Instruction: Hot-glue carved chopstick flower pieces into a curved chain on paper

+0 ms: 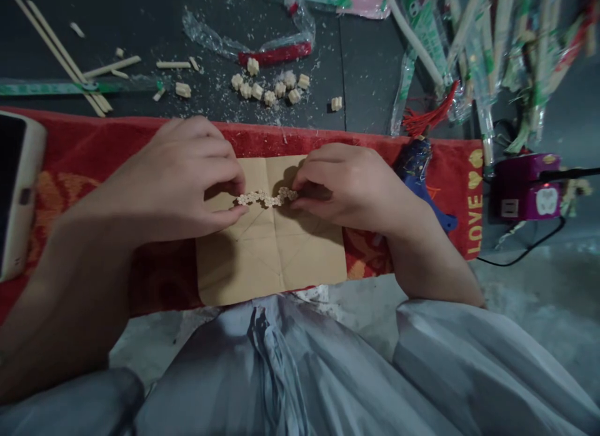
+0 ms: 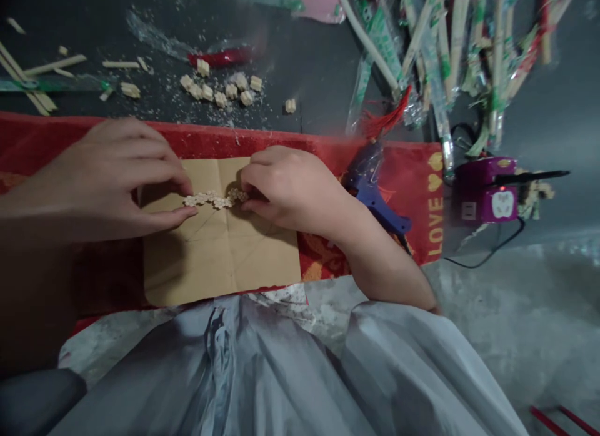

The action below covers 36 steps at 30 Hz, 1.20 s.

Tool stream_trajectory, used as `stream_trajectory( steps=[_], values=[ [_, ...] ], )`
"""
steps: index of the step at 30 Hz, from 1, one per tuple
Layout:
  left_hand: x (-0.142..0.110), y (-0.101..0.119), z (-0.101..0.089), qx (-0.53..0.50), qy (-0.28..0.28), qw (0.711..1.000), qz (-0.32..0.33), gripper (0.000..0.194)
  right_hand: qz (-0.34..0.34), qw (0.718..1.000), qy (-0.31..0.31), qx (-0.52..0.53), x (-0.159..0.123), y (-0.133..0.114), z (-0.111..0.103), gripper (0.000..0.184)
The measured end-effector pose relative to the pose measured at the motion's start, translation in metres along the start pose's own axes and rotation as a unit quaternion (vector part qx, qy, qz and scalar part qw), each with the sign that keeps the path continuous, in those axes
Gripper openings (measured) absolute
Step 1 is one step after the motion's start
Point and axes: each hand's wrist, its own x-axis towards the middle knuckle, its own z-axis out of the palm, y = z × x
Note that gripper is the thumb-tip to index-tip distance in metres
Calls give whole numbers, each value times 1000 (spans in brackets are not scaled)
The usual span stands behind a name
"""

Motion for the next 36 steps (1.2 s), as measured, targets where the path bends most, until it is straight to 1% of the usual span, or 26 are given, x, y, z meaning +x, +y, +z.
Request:
stream_trajectory(
  steps=[4, 7, 11, 17, 20, 23, 28, 32, 34, 36],
  values=[
    [-1, 0, 0, 8, 2, 1000, 1, 40, -7, 1000, 12, 2, 0, 1, 2, 8],
    [-2, 0, -1, -8, -3, 1000, -2, 38, -5, 1000, 11, 1, 0, 0, 2, 7],
    [-2, 1, -1, -30, -9, 999, -5, 37, -7, 1000, 5, 7, 1, 0, 1, 10],
    [1, 3, -1, -16, -6, 1000, 3, 48, -1, 1000, 3, 10, 2, 0, 1, 8],
    [2, 4, -1, 1, -3, 1000, 13, 45, -5, 1000, 13, 6, 1, 1, 2, 7],
    [2, 6, -1, 2, 0, 1000, 12, 43, -3, 1000, 25, 7, 0, 1, 3, 11],
    [1, 9, 0, -16, 1, 1000, 7, 46, -10, 1000, 19, -11, 0, 1, 4, 17],
    [0, 9, 0, -19, -10, 1000, -5, 42, -26, 999, 45, 8, 0, 2, 6, 14],
    [-1, 9, 0, 0, -5, 1000, 8, 43, -26, 998, 51, 15, -1, 3, 6, 14],
    [-1, 9, 1, 26, 10, 999, 29, 47, -20, 999, 45, 14, -1, 2, 5, 15]
  ],
)
